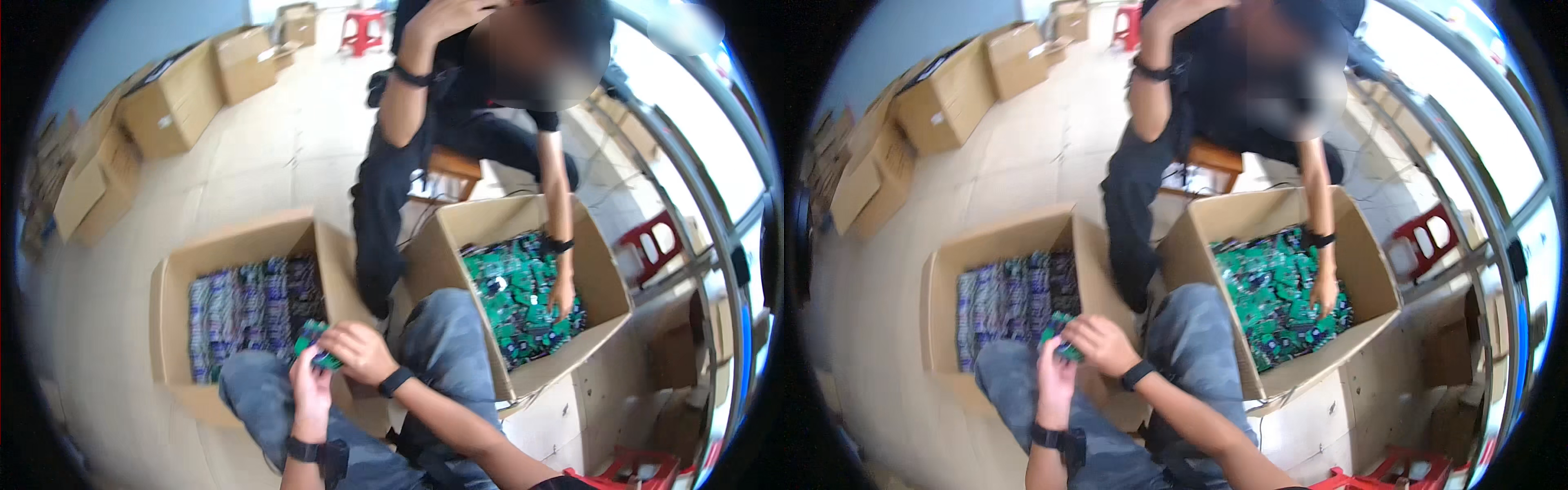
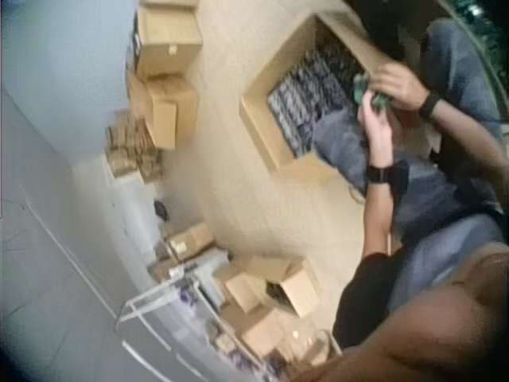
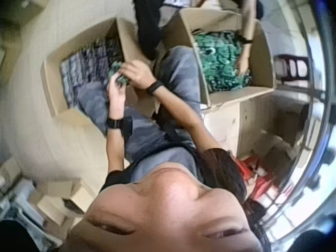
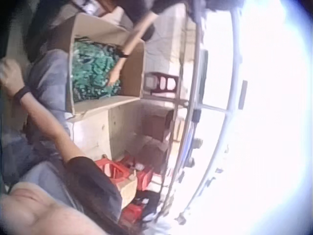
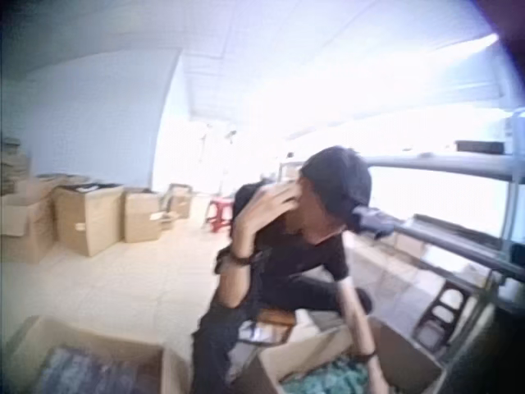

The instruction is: Sorting and stacking electronic circuit boards from large shipping boxes.

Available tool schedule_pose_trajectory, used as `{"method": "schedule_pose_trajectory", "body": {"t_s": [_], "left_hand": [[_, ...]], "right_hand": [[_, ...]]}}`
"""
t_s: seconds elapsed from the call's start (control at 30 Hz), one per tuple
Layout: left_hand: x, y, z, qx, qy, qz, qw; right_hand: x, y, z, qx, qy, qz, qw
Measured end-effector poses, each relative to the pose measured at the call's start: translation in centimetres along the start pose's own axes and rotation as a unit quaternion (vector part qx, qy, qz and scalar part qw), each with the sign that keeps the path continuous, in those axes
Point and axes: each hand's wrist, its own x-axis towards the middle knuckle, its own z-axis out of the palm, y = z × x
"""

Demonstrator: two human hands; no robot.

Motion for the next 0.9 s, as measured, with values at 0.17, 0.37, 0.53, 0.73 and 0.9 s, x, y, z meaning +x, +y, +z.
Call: {"method": "schedule_pose_trajectory", "body": {"t_s": [0.17, 0.37, 0.53, 0.73, 0.9], "left_hand": [[1.0, -1.8, 1.3, -0.015, 0.016, -0.070, 0.997], [1.5, -1.8, 2.2, -0.027, 0.015, -0.072, 0.997], [1.0, -1.5, 2.8, 0.132, -0.014, 0.073, 0.988], [-2.5, 3.6, 7.3, 0.575, -0.124, 0.490, 0.643], [-3.5, 4.7, 8.8, 0.640, -0.235, 0.337, 0.650]], "right_hand": [[-0.9, 0.8, -1.8, 0.005, -0.009, 0.079, 0.997], [-0.6, 1.8, -2.7, 0.082, -0.007, 0.193, 0.978], [-0.4, 3.0, -4.2, 0.124, 0.063, 0.283, 0.949], [-1.3, 4.1, -4.9, 0.346, -0.030, 0.346, 0.871], [0.2, 2.7, -7.6, 0.360, -0.125, 0.283, 0.880]]}}
